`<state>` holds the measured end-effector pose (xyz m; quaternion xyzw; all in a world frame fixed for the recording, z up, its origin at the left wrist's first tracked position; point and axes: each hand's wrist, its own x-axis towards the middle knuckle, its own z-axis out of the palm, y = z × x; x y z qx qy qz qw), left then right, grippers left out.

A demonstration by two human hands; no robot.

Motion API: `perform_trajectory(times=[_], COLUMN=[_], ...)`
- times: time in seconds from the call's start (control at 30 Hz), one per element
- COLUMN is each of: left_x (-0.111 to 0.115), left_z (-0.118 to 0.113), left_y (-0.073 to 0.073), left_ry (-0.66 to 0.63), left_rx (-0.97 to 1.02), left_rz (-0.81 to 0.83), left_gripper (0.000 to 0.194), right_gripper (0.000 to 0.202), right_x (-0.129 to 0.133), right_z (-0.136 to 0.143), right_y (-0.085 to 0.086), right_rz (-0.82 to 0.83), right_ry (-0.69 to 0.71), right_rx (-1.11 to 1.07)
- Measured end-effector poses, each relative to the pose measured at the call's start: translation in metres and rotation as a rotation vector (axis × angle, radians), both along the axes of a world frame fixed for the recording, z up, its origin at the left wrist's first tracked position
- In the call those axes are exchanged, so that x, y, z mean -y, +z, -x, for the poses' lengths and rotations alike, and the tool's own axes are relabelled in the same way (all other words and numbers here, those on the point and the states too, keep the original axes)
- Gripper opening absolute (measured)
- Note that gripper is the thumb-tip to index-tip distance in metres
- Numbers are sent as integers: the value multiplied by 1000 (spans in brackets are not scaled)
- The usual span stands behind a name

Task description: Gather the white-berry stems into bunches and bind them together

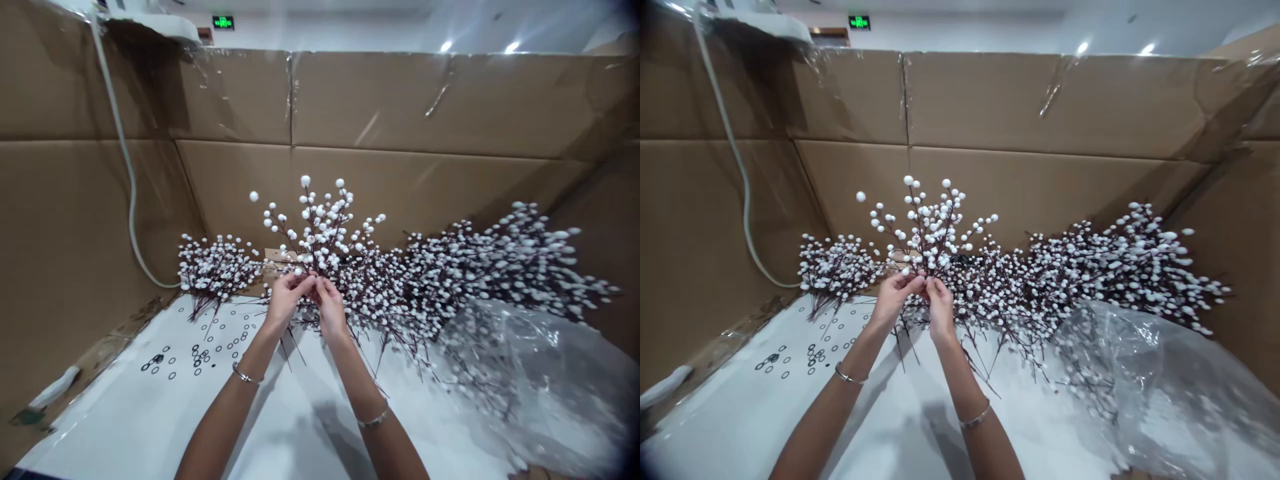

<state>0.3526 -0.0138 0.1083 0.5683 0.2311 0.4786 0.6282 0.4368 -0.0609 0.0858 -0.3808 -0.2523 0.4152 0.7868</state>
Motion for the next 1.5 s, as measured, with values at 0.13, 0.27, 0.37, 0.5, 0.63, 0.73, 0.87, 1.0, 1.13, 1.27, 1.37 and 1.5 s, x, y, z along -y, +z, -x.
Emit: perform_trajectory(times=[0.13,0.27,0.37,0.5,0.63,0.73,0.87,1.0,1.13,1.27,1.37,1.5], left_x=[-4,-11,-12,-13,-20,-27,-35,-37,-35,-31,-26,-23], left_z=[-5,1,5,6,9,16,26,32,40,45,47,51], left_y=[-2,2,6,6,4,3,2,0,4,12,17,22], left_ry=[65,100,147,270,41,-188,-297,-584,-701,-750,-741,-580], left_rx=[-76,-162,-200,-220,-152,-188,-160,-145,-149,-134,-120,-106], left_rz=[-90,-194,-300,-385,-128,7,82,106,117,146,133,-20], left_gripper=[29,27,23,23,35,35,39,53,55,55,47,34], right_gripper=[41,35,33,34,36,36,33,38,43,45,43,39], right_x=[0,4,4,4,7,13,19,23,26,30,31,31], right_z=[-5,-7,-3,1,3,5,9,12,12,9,8,12], right_y=[0,3,3,3,6,13,20,22,23,29,30,28], right_rz=[-1,-15,-41,-83,-91,-75,-47,-11,9,9,6,-36], right_ry=[66,146,192,213,253,291,350,435,522,635,675,673], right_rx=[2,-12,-50,-104,-90,-58,17,70,129,153,125,120])
